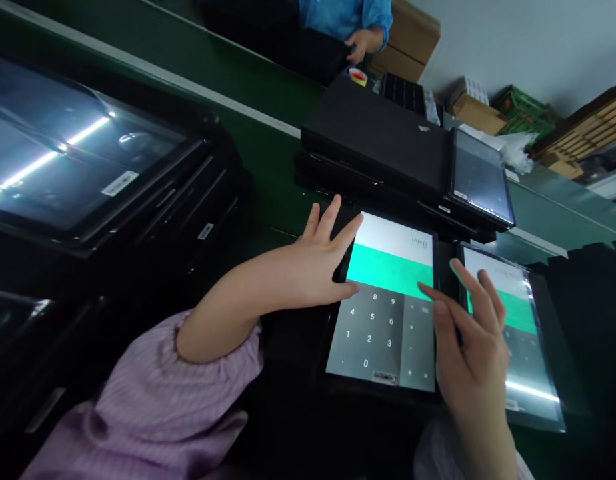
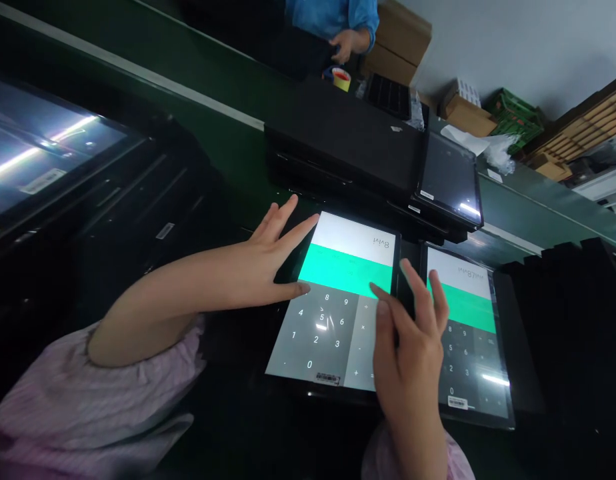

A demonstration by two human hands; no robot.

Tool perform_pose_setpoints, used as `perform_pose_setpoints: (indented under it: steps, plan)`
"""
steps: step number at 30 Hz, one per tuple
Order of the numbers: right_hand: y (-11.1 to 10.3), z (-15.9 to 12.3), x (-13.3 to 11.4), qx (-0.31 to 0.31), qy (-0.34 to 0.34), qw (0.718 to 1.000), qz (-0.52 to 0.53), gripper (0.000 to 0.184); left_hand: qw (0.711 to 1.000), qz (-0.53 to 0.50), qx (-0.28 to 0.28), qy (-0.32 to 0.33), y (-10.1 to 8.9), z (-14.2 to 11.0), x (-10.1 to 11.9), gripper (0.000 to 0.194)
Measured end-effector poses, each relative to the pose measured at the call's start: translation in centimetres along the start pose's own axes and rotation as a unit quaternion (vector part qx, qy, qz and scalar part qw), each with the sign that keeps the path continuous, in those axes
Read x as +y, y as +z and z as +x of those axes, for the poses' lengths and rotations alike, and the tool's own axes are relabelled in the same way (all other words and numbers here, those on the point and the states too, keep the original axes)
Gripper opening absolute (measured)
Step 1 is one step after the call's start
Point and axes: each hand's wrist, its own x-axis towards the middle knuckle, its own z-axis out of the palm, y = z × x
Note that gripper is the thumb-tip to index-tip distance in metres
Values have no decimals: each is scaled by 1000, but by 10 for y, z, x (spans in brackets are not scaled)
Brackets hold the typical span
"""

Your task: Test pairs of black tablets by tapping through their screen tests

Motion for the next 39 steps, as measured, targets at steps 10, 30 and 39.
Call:
perform_pose_setpoints:
  steps: [10, 30, 39]
  plan:
    - [9, 3, 8, -27, -18, 999, -24, 37, 1000, -16, 18, -6, -9, -9, 0, 107]
    - [-27, -10, 22, 54, 3, 999, -9, 32, 989, -66, 133, -18, 1, -1, -20, 98]
    - [-78, -43, 75, 100, 120, 987, -35, 34, 983, -82, 163, 23, 14, 5, -5, 87]
